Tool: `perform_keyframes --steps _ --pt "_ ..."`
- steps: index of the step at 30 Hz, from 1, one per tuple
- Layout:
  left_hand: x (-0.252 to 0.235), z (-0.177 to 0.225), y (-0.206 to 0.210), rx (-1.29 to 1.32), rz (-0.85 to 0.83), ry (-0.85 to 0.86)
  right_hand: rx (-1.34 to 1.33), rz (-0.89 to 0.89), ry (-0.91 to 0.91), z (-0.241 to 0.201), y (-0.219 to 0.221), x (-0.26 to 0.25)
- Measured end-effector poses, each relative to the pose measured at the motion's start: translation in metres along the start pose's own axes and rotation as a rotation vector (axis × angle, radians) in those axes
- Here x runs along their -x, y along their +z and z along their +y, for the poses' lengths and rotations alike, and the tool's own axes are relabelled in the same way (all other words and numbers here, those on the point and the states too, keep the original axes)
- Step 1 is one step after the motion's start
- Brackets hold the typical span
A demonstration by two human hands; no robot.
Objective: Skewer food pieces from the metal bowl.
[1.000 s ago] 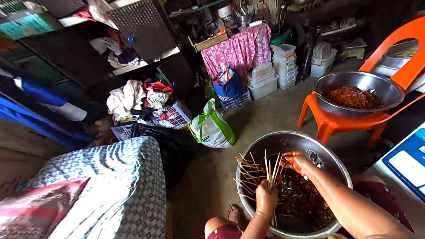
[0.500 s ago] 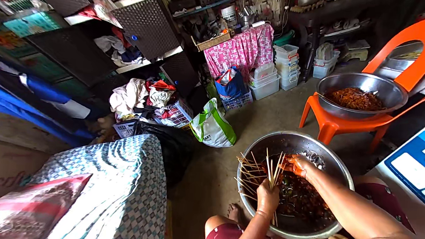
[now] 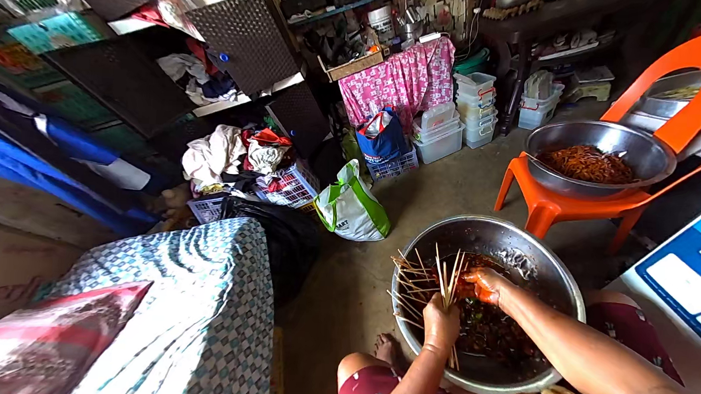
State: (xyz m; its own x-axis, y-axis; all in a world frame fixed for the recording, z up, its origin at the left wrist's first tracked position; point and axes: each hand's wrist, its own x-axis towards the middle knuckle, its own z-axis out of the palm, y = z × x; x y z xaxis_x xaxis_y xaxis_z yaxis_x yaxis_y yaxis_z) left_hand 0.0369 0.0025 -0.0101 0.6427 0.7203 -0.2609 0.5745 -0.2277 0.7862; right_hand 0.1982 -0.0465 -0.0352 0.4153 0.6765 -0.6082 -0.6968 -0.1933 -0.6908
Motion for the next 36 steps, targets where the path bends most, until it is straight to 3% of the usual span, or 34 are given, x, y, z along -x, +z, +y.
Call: perform_keyframes --steps 4,6,9,11,14,19,25,36 --pt "-0.001 0.000 0.000 -0.007 0.007 -0.010 0.046 -0.041 0.048 0.004 0.000 -0.002" --pt "-0.002 0.001 -0.001 -0.006 0.011 -0.015 0.201 -0.005 0.012 -0.002 -0.005 -0.004" --pt "-0.002 0.001 -0.001 -0.007 0.019 -0.027 0.868 0.165 -0.124 -0.011 -0.025 -0.017" --pt "-0.002 0.000 0.000 -0.019 0.021 -0.020 1.295 0.198 -0.105 -0.013 -0.034 -0.021" --pt "-0.002 0.002 0.000 -0.027 0.007 -0.021 1.552 0.163 -0.039 -0.002 -0.029 -0.021" --pt "0.000 0.001 -0.002 -0.015 0.011 -0.018 1.624 0.077 -0.032 0.004 -0.019 -0.022" --pt "-0.001 0.000 0.000 -0.024 0.006 -0.017 1.606 0.223 0.020 -0.003 -0.018 -0.013" --pt "-0.003 -0.001 0.000 -0.031 0.002 -0.012 1.605 0.203 0.129 -0.013 -0.019 -0.010"
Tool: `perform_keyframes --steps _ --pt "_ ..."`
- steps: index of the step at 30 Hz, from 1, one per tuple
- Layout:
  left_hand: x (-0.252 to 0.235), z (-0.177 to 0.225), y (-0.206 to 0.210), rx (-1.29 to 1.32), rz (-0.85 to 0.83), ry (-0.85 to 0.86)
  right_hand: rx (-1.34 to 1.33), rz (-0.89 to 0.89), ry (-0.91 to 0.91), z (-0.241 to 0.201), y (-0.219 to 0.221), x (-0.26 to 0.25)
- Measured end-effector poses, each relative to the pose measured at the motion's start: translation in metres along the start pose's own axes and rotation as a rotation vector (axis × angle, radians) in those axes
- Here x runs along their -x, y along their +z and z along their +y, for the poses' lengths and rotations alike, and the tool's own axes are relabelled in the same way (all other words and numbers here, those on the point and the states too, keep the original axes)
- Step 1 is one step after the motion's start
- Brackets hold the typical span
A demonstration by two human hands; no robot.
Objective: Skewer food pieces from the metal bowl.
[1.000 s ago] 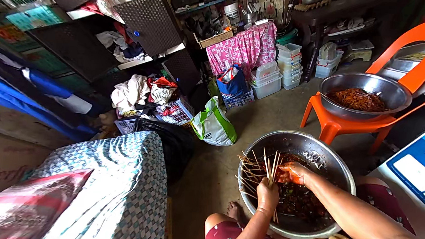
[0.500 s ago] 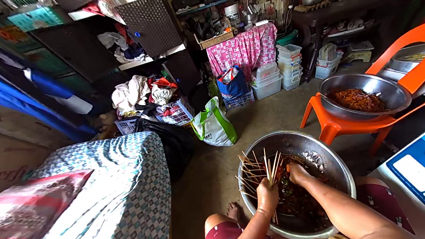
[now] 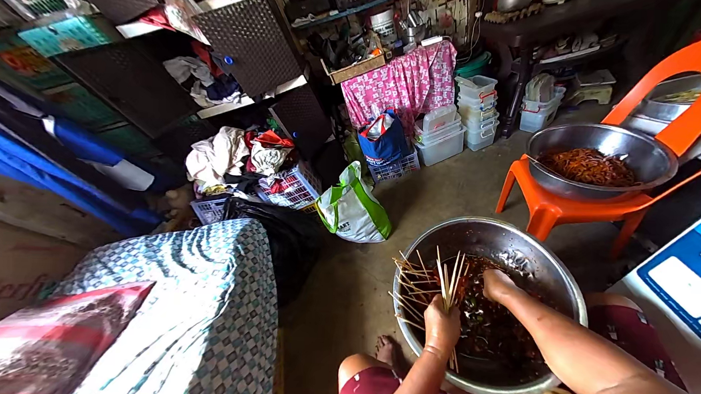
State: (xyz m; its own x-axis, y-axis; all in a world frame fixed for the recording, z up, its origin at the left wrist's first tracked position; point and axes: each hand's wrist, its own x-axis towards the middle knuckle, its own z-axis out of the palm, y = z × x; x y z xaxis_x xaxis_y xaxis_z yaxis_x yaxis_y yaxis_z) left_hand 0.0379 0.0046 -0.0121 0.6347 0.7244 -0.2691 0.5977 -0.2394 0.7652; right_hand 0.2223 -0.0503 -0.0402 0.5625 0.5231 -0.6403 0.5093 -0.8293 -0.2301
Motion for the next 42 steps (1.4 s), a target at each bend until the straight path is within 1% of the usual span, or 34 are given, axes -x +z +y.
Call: perform_keyframes --steps 3,5,6,8,10,11,12,14,18,22,24,31,38,42 --pt "-0.001 0.000 0.000 0.000 -0.005 -0.006 -0.012 0.007 -0.002 0.004 -0.002 -0.005" --pt "-0.001 0.000 0.000 -0.001 -0.008 -0.007 -0.125 0.051 -0.044 0.009 -0.004 -0.011" --pt "-0.002 0.000 0.000 -0.001 -0.007 -0.006 -0.262 0.084 -0.061 0.011 -0.005 -0.013" --pt "-0.001 0.000 0.000 -0.002 -0.012 -0.003 -0.728 0.148 -0.075 0.012 -0.002 -0.021" --pt "0.000 0.001 -0.001 -0.007 -0.032 0.000 -1.210 0.125 -0.074 0.007 -0.002 -0.020" --pt "0.000 0.001 -0.001 -0.013 -0.043 0.001 -1.386 0.110 -0.076 0.005 -0.003 -0.018" --pt "0.000 0.001 -0.001 -0.019 -0.054 0.002 -1.509 0.098 -0.086 0.004 -0.004 -0.016" --pt "0.000 0.002 -0.001 -0.027 -0.070 0.000 -1.643 0.068 -0.127 0.004 -0.005 -0.014" --pt "0.001 0.003 -0.002 -0.044 -0.079 -0.006 -1.669 0.049 -0.185 0.004 -0.005 -0.014" --pt "0.002 0.004 -0.002 -0.047 -0.081 -0.004 -1.647 0.124 -0.183 0.006 -0.007 -0.013" --pt "0.002 0.004 -0.002 -0.055 -0.079 -0.001 -1.623 0.128 -0.193 0.007 -0.007 -0.014" --pt "0.002 0.003 -0.002 -0.049 -0.064 0.011 -1.631 0.041 -0.181 0.006 -0.008 -0.010" --pt "-0.001 0.000 -0.002 -0.020 -0.097 0.057 -1.609 0.042 -0.138 0.009 -0.010 -0.013" --pt "0.001 0.000 -0.002 -0.012 -0.081 0.064 -1.619 -0.020 -0.145 0.006 -0.008 -0.009"
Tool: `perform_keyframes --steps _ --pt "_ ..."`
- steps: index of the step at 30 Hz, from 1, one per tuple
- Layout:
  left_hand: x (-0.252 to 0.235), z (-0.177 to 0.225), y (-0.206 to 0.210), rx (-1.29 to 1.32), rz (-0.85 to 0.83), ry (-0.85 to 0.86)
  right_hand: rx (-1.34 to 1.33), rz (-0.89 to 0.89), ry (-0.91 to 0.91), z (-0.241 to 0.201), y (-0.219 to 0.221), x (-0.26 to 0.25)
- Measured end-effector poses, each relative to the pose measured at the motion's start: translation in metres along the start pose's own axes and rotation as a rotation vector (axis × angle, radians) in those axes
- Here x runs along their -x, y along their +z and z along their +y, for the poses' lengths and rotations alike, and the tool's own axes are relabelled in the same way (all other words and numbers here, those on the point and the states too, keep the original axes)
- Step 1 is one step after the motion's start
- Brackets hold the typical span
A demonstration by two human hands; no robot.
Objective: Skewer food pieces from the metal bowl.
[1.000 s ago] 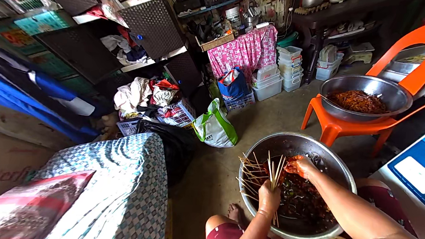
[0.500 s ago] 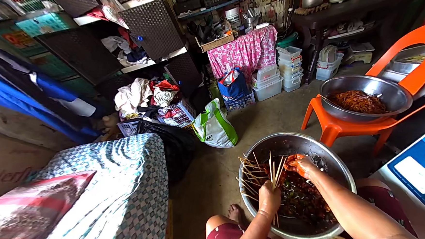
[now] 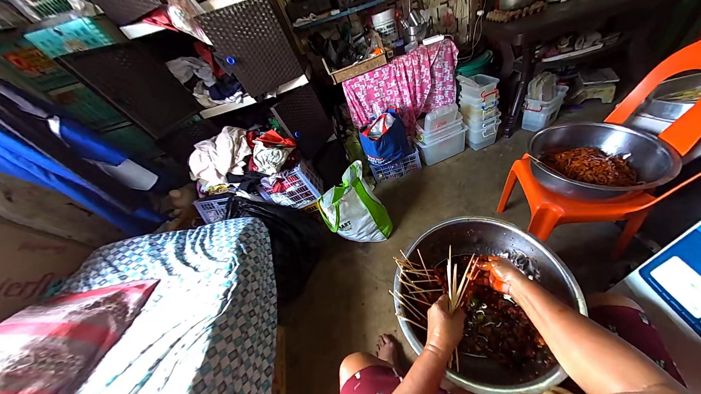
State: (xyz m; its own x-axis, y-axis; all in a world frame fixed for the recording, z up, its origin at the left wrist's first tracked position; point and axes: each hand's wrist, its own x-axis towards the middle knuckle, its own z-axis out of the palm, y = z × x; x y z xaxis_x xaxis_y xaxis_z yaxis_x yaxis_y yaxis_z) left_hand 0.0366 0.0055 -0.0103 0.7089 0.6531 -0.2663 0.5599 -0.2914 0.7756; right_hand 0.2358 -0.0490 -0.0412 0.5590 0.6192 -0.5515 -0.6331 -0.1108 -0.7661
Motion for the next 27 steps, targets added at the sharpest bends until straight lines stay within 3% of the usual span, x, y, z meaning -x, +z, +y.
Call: perform_keyframes --steps 15,27 --pt "0.003 0.004 0.002 -0.020 0.027 -0.039 -0.031 0.053 -0.033 0.005 0.012 0.009" --pt "0.005 0.001 0.002 0.033 0.034 0.000 0.079 -0.070 0.034 0.000 0.004 0.012"
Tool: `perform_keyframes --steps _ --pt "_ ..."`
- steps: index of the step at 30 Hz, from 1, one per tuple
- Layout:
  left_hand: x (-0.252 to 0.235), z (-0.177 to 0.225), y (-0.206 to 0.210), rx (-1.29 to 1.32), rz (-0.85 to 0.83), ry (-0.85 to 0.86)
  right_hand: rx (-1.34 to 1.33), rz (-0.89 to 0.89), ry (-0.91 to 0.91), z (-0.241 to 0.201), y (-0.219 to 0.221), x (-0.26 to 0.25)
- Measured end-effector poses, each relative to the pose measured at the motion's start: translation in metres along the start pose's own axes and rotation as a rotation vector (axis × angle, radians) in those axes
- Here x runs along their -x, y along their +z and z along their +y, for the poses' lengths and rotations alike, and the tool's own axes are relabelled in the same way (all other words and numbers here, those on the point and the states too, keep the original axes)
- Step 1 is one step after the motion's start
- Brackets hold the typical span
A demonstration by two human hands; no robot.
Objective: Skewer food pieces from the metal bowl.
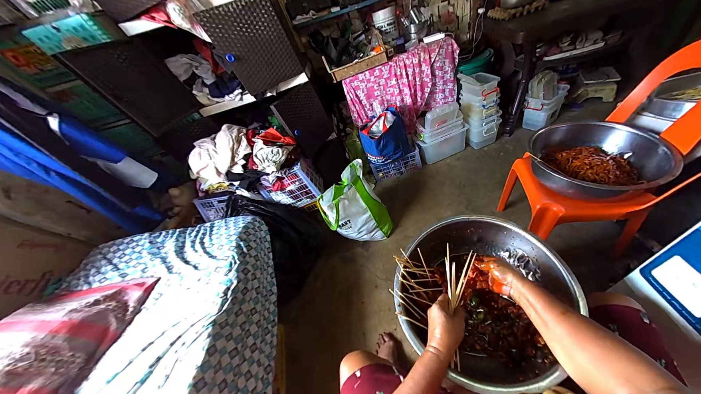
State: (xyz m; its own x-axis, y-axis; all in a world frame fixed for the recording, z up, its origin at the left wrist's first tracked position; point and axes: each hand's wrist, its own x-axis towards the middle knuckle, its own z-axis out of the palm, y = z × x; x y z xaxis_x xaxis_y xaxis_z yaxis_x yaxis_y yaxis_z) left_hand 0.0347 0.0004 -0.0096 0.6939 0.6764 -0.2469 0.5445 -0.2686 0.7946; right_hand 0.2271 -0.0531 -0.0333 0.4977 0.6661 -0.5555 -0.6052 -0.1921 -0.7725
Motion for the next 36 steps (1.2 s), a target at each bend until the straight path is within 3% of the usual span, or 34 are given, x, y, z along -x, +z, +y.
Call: perform_keyframes --steps 12,19,23,36 --pt "-0.003 -0.001 0.000 0.008 0.042 -0.003 -0.077 -0.131 0.066 0.010 0.000 -0.006" --pt "-0.003 -0.003 0.000 0.025 0.035 -0.021 -0.116 -0.068 0.000 0.007 0.001 -0.005" --pt "-0.001 0.000 -0.001 0.023 0.069 -0.013 -0.083 -0.172 -0.005 0.004 -0.002 0.000" --pt "-0.001 -0.004 0.001 0.041 0.075 0.013 -0.161 -0.088 -0.025 0.005 -0.005 -0.006"
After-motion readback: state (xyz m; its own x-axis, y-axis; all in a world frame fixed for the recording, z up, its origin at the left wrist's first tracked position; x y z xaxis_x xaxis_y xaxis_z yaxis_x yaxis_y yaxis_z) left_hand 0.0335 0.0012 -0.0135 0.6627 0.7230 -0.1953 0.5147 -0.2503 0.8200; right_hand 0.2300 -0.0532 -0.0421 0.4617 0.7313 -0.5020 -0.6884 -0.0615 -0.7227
